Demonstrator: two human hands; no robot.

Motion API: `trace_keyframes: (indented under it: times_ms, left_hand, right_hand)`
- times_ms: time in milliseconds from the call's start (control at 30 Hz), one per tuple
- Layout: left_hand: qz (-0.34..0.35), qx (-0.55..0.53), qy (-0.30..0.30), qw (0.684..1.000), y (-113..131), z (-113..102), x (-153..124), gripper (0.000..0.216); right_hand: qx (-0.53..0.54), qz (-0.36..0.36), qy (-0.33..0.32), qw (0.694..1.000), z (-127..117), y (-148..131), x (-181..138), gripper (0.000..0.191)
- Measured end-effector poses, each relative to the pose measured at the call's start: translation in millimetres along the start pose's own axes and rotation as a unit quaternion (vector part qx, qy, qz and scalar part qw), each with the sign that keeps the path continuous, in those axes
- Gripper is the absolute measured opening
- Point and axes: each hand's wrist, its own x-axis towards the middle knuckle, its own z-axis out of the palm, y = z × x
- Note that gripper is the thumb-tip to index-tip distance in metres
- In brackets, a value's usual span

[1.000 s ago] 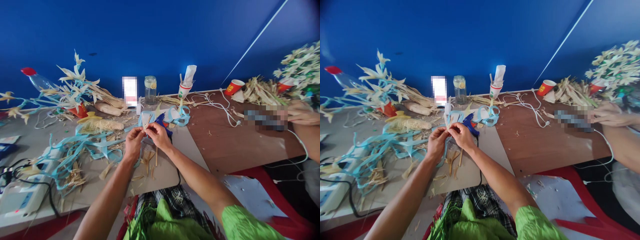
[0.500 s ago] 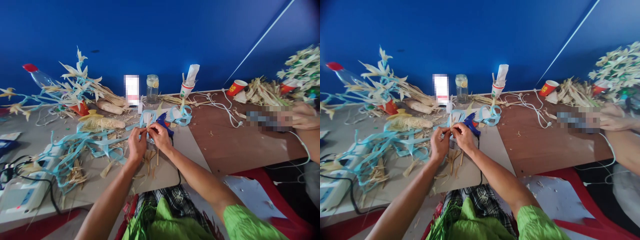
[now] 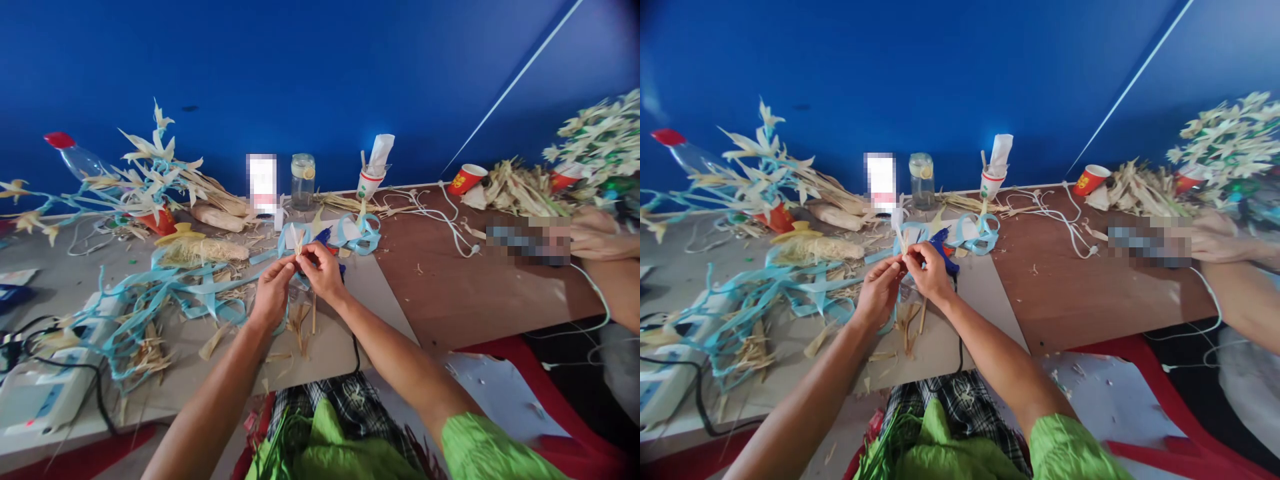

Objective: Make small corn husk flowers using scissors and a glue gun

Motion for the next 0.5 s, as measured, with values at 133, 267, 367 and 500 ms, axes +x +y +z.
trace_keyframes:
  times_ms: [133, 267, 367, 500]
  left_hand:
    - [-0.065, -0.09, -0.008, 0.994, 8, -1, 3, 0.017]
    - [-0.106, -0.116, -0.031, 0.987, 12, -6, 3, 0.021]
    - [-0.114, -0.105, -0.054, 0.986, 14, -9, 4, 0.023]
    - [-0.087, -0.072, -0.021, 0.993, 14, -9, 5, 0.022]
  right_hand:
    - [0.018, -0.019, -0.038, 0.999, -2, -7, -1, 0.007]
    - [0.046, 0.008, -0.068, 0.997, -2, -8, -2, 0.01]
    - [0.056, 0.059, -0.076, 0.994, -3, -4, -2, 0.018]
    - [-0.016, 0.08, -0.052, 0.995, -4, -3, -1, 0.021]
